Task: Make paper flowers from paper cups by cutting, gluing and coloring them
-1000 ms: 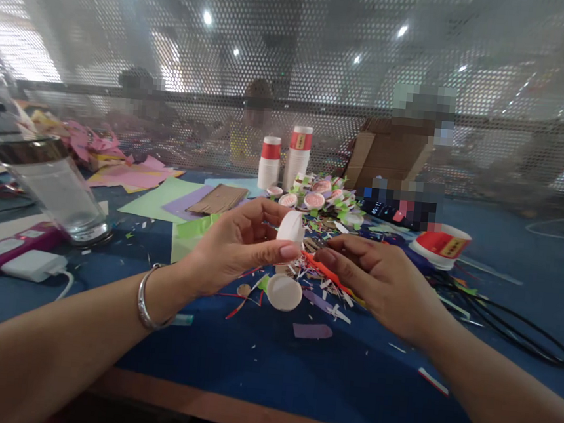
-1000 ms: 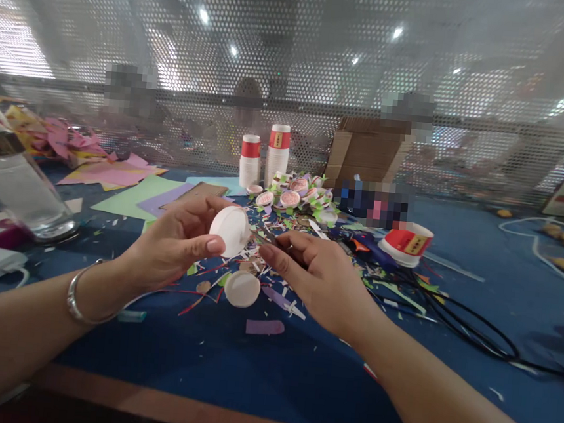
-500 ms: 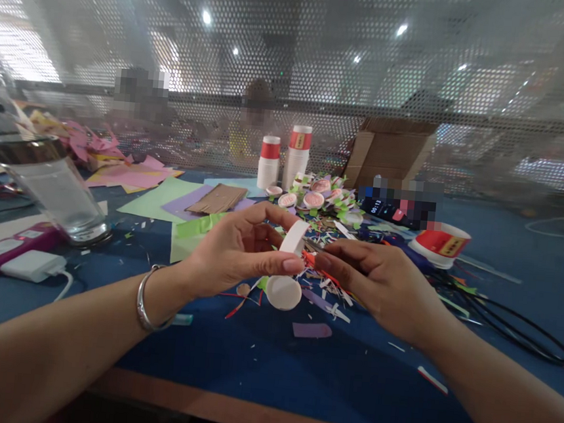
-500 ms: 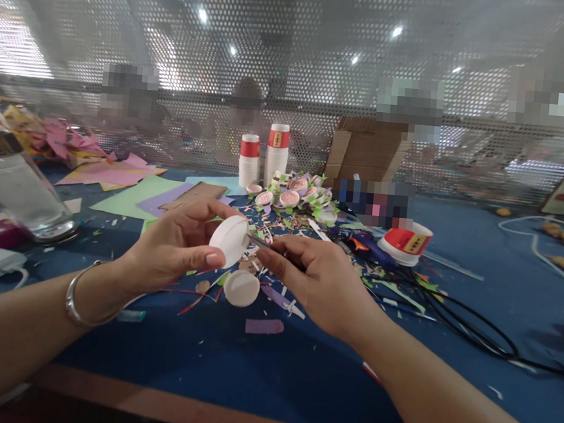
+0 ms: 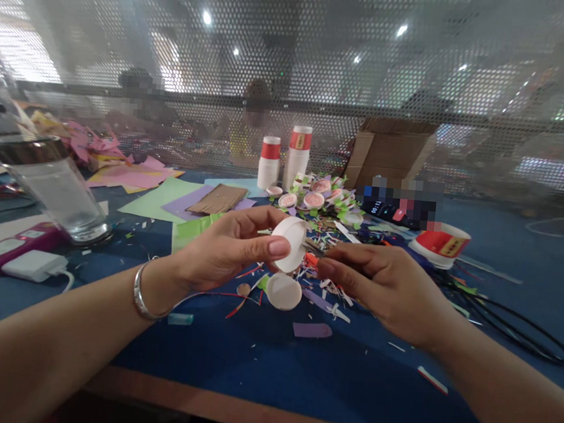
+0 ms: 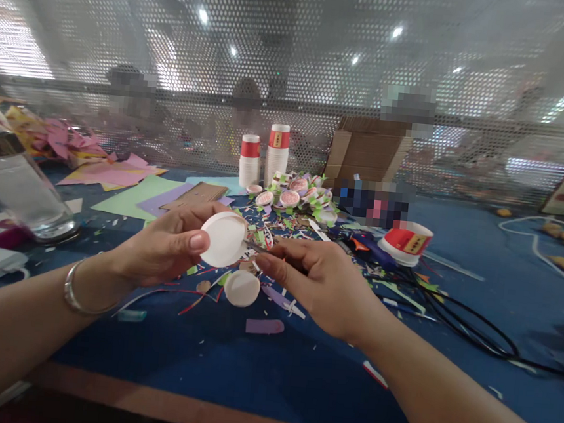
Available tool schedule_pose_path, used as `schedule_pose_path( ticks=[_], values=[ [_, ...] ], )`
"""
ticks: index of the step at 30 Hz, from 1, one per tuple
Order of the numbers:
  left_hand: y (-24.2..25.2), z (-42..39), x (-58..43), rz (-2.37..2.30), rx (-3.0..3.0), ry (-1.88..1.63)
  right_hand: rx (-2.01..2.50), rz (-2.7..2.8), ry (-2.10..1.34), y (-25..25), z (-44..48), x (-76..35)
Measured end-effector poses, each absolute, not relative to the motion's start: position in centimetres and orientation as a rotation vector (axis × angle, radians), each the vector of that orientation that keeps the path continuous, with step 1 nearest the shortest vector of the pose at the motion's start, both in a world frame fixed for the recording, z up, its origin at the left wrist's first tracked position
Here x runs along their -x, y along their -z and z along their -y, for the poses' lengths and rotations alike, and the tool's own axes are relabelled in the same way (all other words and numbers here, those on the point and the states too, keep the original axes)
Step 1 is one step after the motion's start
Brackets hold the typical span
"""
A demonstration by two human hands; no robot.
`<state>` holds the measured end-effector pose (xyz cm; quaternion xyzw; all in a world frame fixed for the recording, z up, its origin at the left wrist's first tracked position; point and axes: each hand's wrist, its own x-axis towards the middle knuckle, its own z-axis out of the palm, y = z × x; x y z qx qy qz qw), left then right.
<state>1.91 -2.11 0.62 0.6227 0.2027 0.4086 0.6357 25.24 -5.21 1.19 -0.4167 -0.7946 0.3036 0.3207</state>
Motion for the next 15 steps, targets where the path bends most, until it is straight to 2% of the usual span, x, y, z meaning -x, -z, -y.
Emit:
schedule_pose_path(
  ticks=[8,15],
  values=[
    [-0.7,1.8,-1.6,-0.48,-1.382,-0.873,1.104,2.084,-0.797,-1.4,5.0,-25.3],
    [-0.5,2.2,-2.1,-0.717,-1.641,-1.094,1.168,2.155,-0.537,-0.4,4.9,-25.4]
  ],
)
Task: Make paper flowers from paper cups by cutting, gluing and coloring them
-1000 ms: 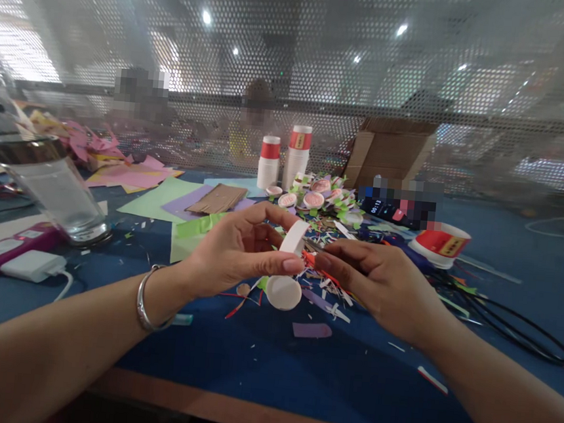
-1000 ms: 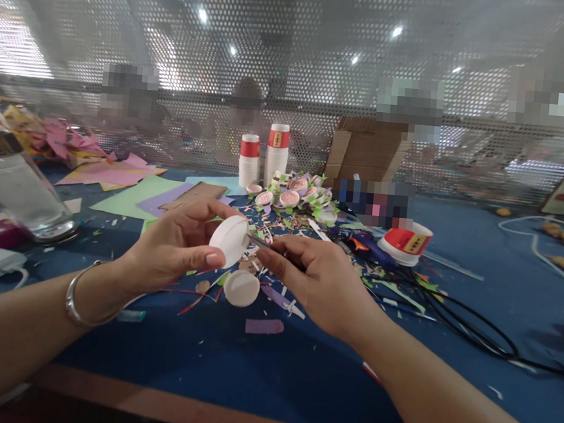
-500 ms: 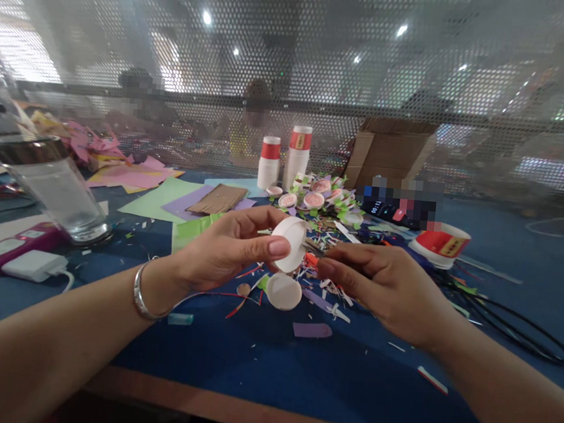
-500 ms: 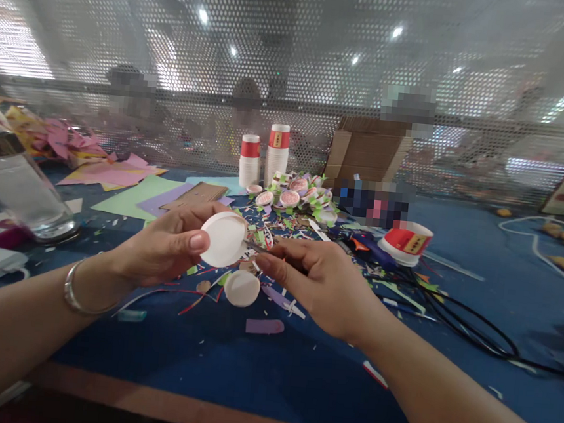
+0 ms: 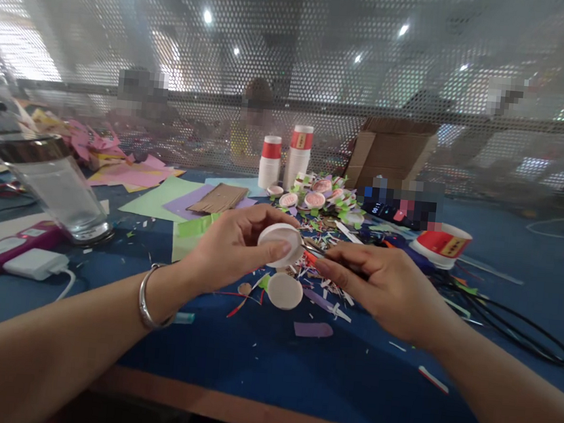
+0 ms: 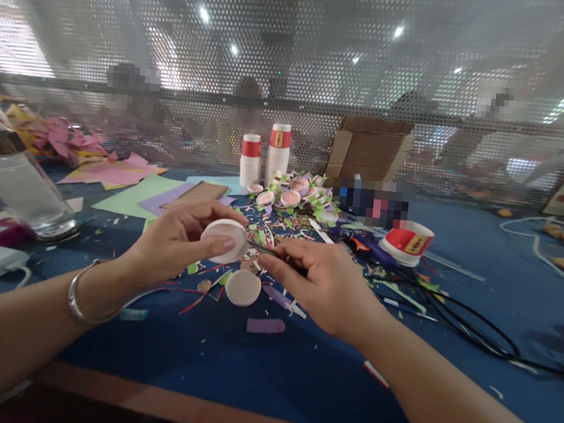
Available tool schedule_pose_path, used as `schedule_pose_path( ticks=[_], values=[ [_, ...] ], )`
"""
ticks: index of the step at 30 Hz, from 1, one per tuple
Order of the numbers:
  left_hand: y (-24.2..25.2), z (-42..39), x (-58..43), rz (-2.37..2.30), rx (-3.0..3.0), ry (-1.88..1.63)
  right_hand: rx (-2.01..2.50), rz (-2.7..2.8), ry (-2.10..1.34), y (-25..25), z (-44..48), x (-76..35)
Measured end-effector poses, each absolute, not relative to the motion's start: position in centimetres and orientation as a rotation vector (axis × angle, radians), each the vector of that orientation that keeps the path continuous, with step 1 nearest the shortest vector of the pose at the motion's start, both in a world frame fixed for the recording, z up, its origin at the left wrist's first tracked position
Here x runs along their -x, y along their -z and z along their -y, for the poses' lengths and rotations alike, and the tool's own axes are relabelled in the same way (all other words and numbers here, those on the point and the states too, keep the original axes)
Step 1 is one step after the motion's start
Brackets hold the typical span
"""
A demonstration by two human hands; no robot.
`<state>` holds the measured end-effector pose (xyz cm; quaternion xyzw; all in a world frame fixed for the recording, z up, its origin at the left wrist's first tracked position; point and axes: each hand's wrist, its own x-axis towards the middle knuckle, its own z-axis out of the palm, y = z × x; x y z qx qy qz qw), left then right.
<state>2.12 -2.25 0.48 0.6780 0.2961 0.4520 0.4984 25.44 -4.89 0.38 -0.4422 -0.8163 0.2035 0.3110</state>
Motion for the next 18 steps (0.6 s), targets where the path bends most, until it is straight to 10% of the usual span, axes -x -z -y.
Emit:
schedule_pose_path(
  ticks=[18],
  values=[
    [0.51,2.56,-2.74,-0.835,-1.543,-1.083,1.149,2.26,-0.251,0.26,4.62,-26.01]
  ],
)
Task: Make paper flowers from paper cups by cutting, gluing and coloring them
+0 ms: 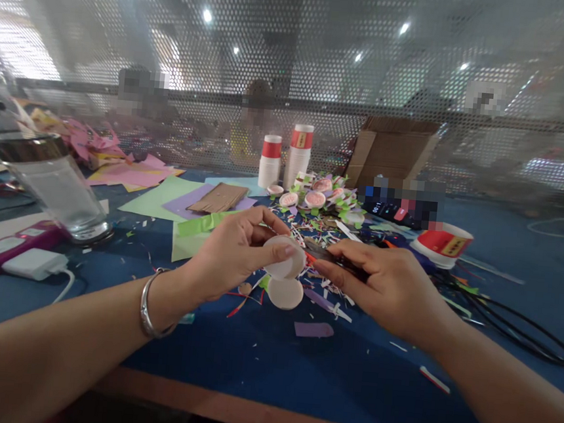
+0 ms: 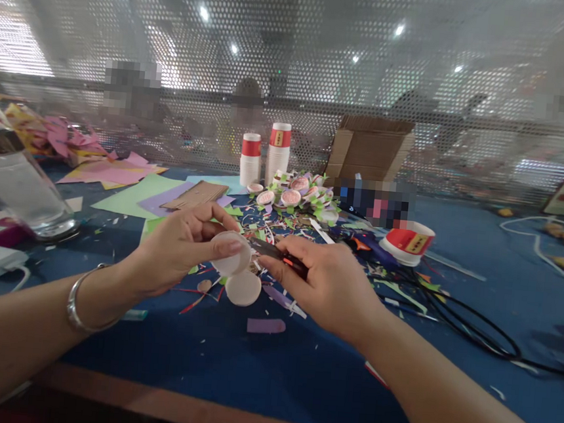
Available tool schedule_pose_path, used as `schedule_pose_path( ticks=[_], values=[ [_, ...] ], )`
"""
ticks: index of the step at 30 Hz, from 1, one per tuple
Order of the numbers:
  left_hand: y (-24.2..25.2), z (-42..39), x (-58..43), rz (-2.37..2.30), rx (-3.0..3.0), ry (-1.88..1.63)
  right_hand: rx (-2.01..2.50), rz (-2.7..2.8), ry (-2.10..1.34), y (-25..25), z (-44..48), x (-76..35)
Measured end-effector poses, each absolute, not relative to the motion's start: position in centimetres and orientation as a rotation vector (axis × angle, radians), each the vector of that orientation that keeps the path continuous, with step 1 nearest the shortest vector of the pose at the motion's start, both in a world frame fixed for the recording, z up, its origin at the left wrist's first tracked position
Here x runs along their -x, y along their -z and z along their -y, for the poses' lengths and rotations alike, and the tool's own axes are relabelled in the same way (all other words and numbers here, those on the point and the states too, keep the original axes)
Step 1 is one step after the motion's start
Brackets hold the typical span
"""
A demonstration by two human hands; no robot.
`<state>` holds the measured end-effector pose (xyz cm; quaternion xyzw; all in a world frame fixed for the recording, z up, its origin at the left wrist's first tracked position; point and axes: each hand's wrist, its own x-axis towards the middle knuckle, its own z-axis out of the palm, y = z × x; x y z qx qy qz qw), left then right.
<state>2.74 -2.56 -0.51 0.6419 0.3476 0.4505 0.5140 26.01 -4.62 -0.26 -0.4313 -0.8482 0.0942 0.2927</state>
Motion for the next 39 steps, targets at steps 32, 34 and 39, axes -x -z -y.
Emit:
schedule_pose_path(
  ticks=[32,34,39],
  values=[
    [-0.1,3.8,-3.3,-0.779,-1.362,-0.882,1.09,2.327,-0.368,-0.4,4.6,-26.4],
    [-0.2,3.8,-3.2,-0.758,-1.348,-0.877,1.09,2.321,-0.371,-0.4,4.7,-26.4],
    [-0.2,3.8,-3.2,-0.789,-1.382,-0.901,1.111,2.323,-0.344,-0.3,4.6,-26.3]
  ],
)
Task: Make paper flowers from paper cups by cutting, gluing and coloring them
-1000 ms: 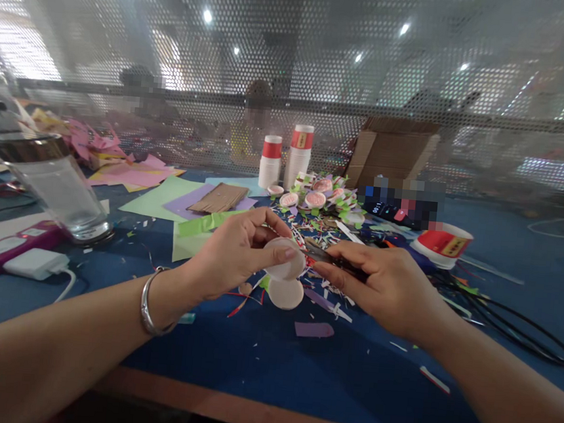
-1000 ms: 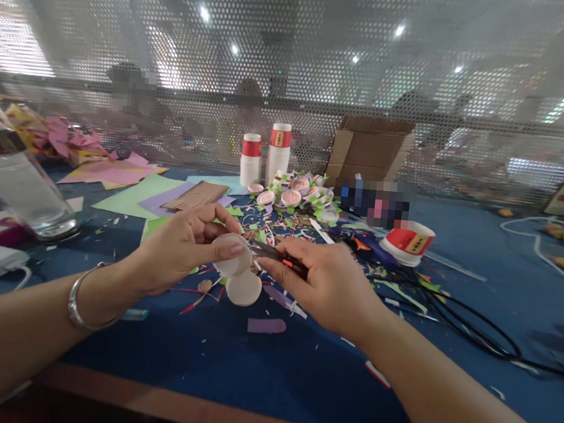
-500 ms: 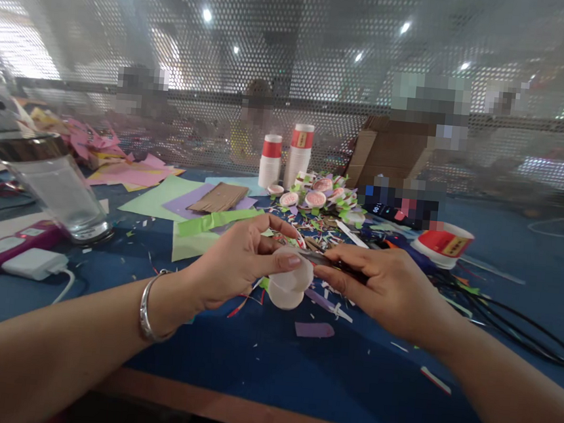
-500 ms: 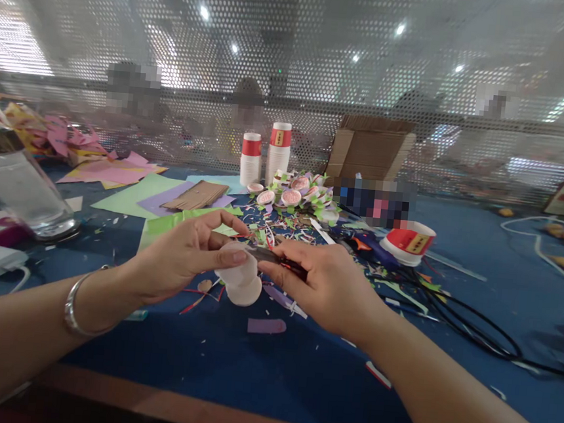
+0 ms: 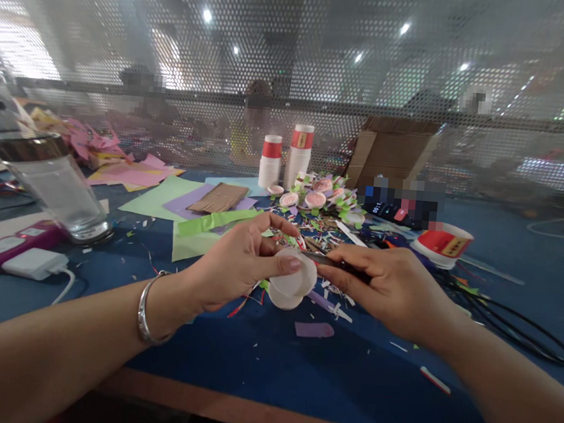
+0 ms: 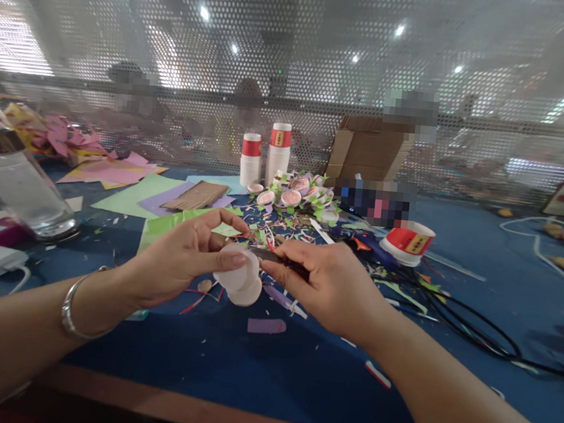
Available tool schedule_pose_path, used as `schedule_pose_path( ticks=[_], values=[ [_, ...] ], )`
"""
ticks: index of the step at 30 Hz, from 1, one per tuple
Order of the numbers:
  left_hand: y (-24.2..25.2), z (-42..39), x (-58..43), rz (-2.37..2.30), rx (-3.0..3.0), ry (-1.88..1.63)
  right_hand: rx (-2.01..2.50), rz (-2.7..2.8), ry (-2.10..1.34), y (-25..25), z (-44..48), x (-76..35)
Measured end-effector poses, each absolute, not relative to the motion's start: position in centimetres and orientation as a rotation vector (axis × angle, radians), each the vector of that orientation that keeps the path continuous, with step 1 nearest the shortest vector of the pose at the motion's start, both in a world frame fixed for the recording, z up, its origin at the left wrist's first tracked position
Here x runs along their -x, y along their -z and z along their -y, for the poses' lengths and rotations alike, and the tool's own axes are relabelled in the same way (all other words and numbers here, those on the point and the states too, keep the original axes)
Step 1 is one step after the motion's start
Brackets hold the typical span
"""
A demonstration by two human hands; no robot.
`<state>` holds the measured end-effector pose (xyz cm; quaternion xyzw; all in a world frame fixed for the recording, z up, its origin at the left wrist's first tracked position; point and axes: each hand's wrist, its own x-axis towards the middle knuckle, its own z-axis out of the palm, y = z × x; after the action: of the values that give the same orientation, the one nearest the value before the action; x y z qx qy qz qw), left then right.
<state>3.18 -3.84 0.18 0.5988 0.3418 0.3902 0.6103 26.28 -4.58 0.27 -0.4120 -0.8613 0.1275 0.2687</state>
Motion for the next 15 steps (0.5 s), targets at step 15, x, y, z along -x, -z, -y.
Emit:
schedule_pose_path(
  ticks=[15],
  values=[
    [-0.57,3.77,-2.91,-0.719,-1.386,-0.822,1.077,2.374,-0.325,-0.43,4.67,-26.45]
  ],
)
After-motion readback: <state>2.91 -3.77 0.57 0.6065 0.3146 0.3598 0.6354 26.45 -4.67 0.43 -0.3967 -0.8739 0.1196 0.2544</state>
